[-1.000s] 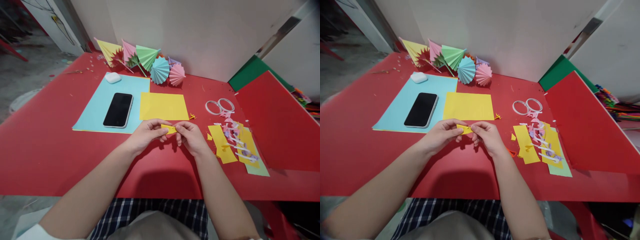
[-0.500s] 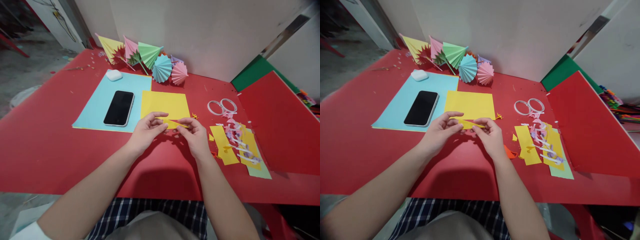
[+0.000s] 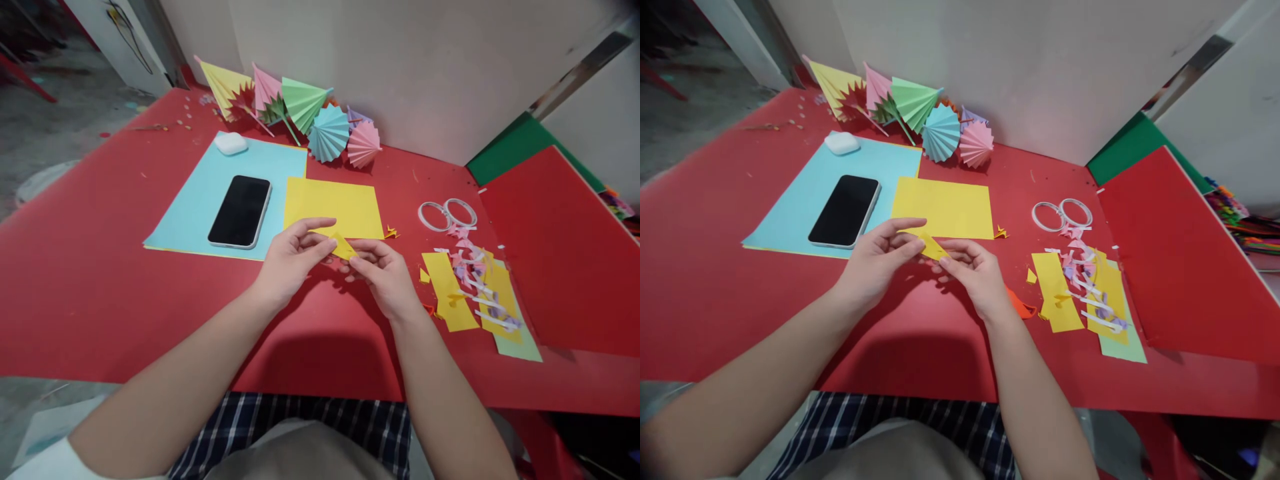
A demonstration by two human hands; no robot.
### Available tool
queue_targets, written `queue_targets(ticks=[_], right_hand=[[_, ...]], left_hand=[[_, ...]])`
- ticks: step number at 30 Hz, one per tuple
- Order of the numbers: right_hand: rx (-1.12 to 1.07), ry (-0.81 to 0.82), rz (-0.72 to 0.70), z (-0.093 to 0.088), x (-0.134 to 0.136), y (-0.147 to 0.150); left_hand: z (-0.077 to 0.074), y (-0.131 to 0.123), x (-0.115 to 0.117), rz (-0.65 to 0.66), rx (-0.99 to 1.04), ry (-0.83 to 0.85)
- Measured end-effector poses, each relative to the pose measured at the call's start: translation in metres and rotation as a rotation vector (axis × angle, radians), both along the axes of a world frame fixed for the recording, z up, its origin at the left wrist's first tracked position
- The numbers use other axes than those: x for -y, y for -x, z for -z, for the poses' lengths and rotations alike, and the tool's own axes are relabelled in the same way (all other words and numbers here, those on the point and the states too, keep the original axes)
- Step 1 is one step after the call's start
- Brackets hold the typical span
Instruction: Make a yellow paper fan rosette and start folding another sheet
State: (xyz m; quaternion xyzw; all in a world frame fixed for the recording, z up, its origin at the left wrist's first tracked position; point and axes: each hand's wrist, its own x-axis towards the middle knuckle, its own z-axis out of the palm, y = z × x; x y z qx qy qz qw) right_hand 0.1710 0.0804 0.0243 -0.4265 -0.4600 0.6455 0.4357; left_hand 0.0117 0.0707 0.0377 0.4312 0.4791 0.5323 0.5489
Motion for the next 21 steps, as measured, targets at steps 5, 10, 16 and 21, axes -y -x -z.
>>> queue_targets(ticks=[5,10,16,21], right_hand=[[0.109,-0.048,0.007,-0.0023,0.0040,0.0047],[0.208,-0.116,0.033,-0.0040,0.0063,0.0063],[0.286,-0.171,0.068,-0.0056,0.0072,0.0075],[0.241,-0.123,0.058,-0.0036,0.0067,0.0061]], left_hand=[[-0.0027,0.0006,0.0006,-0.050,-0.034,-0.029],[-0.0027,0.0003,0.0006,-0.074,-0.074,-0.028],[-0.0021,0.0001,0.0008,-0.078,-0.144,-0.073],[-0.0019,0.0006,0.0001,-0.077,-0.175,-0.072]])
